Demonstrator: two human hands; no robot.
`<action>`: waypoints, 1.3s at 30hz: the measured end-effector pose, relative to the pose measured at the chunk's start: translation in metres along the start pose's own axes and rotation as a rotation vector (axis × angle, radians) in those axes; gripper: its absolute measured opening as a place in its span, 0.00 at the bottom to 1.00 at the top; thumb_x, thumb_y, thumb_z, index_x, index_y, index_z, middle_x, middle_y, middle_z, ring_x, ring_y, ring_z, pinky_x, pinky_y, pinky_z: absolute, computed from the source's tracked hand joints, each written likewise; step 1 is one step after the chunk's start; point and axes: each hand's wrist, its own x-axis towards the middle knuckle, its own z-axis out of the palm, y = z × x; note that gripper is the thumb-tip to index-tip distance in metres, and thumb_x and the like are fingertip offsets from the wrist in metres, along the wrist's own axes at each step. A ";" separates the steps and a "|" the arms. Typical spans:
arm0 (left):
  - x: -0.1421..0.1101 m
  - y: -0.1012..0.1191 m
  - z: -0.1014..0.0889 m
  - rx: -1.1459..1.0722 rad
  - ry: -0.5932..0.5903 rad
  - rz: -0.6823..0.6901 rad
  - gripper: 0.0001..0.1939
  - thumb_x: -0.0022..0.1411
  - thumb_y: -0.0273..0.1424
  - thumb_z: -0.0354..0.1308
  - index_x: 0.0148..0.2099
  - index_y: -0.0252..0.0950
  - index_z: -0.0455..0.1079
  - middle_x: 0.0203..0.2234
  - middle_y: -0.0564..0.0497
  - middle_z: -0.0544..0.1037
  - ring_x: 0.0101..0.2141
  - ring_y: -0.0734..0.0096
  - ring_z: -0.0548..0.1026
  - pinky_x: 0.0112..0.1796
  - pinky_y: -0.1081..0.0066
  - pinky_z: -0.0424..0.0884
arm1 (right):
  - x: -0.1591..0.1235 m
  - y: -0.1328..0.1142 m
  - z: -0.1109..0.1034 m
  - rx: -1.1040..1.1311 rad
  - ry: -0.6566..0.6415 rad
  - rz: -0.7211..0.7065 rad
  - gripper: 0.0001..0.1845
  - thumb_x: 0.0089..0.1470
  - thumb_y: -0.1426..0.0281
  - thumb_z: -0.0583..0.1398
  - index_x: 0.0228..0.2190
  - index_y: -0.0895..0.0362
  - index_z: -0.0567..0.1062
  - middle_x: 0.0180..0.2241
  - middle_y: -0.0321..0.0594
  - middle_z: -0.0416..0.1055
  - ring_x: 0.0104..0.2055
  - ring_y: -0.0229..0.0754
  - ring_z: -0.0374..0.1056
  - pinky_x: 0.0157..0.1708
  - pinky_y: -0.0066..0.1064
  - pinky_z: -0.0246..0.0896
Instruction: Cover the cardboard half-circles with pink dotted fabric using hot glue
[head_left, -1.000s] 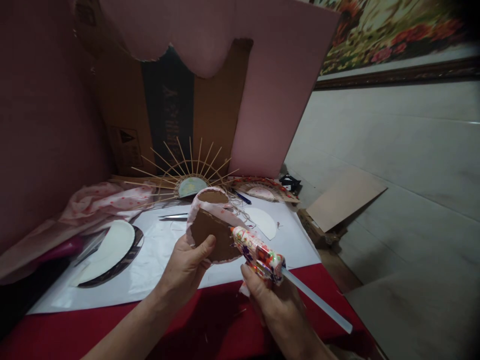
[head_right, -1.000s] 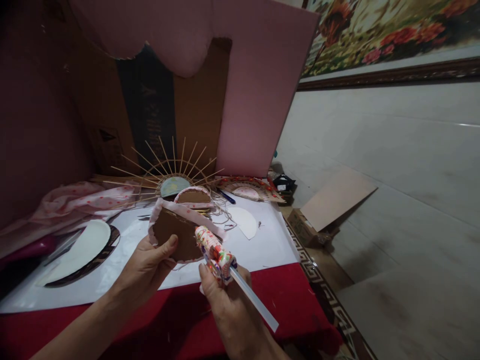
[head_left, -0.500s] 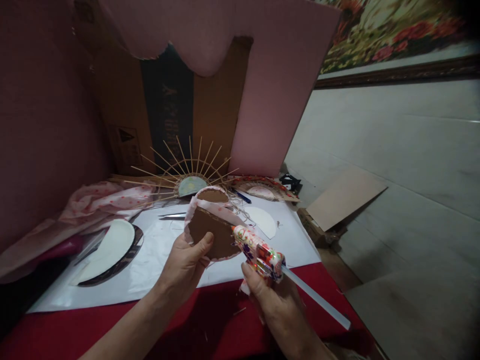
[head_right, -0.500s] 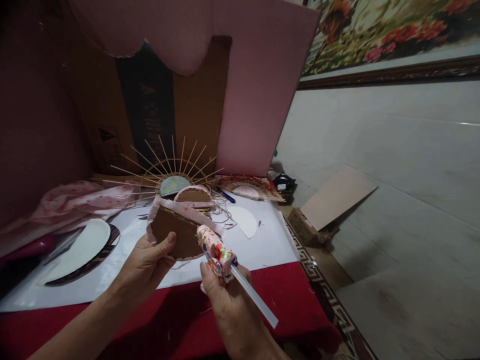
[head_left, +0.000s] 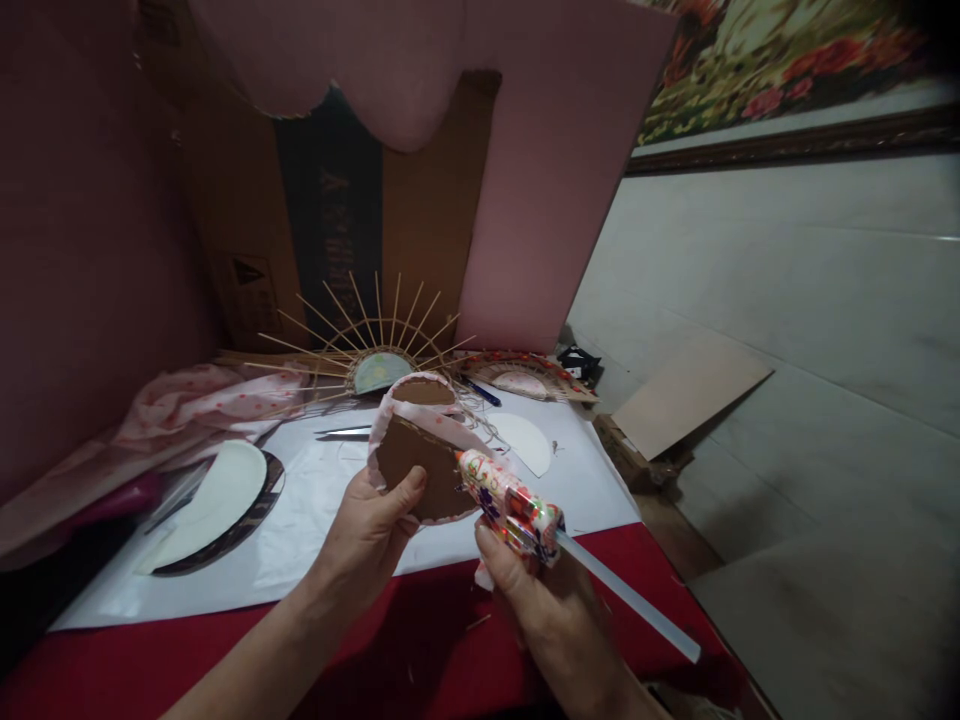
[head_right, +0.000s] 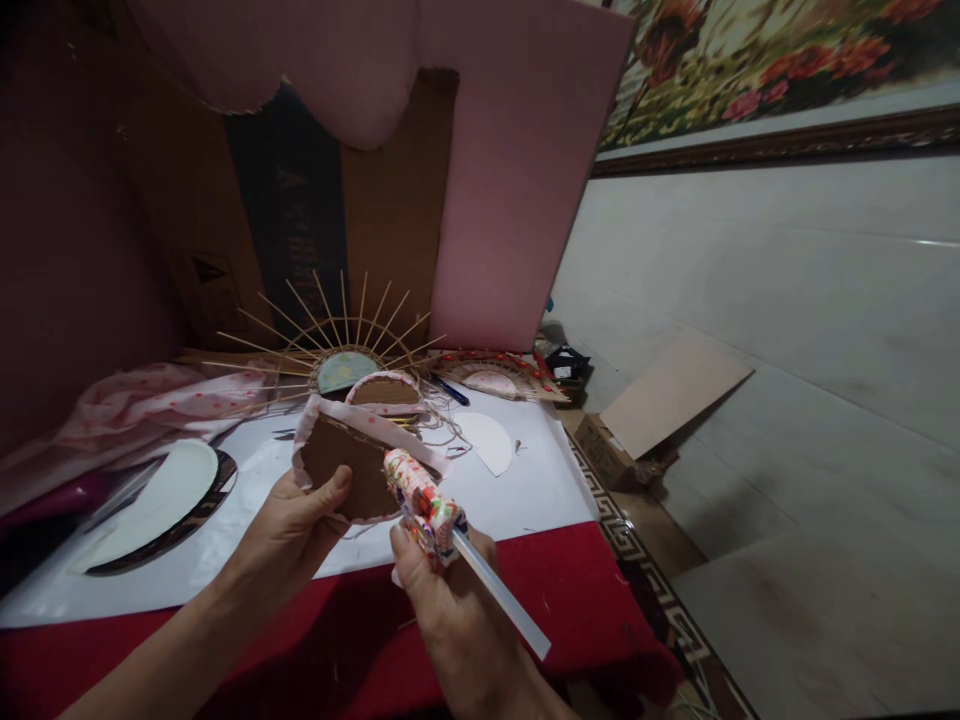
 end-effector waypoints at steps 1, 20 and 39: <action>0.000 0.000 0.000 0.002 -0.002 -0.002 0.14 0.55 0.24 0.63 0.45 0.36 0.76 0.39 0.46 0.83 0.43 0.60 0.78 0.46 0.64 0.74 | 0.000 0.000 0.000 -0.005 -0.009 -0.001 0.21 0.56 0.54 0.55 0.22 0.57 0.72 0.21 0.39 0.71 0.25 0.40 0.66 0.26 0.29 0.59; 0.000 0.000 0.002 -0.027 0.034 0.015 0.20 0.54 0.23 0.65 0.50 0.38 0.74 0.39 0.48 0.83 0.39 0.65 0.80 0.40 0.72 0.76 | -0.003 0.009 0.001 -0.051 0.100 0.023 0.21 0.54 0.53 0.56 0.22 0.57 0.73 0.22 0.38 0.71 0.25 0.41 0.67 0.26 0.28 0.61; -0.001 0.001 0.003 0.023 0.027 0.006 0.26 0.53 0.26 0.66 0.55 0.38 0.69 0.42 0.45 0.81 0.45 0.57 0.77 0.48 0.61 0.72 | -0.004 0.018 0.001 0.005 0.083 0.095 0.22 0.53 0.51 0.57 0.24 0.58 0.70 0.14 0.33 0.60 0.17 0.37 0.58 0.16 0.27 0.53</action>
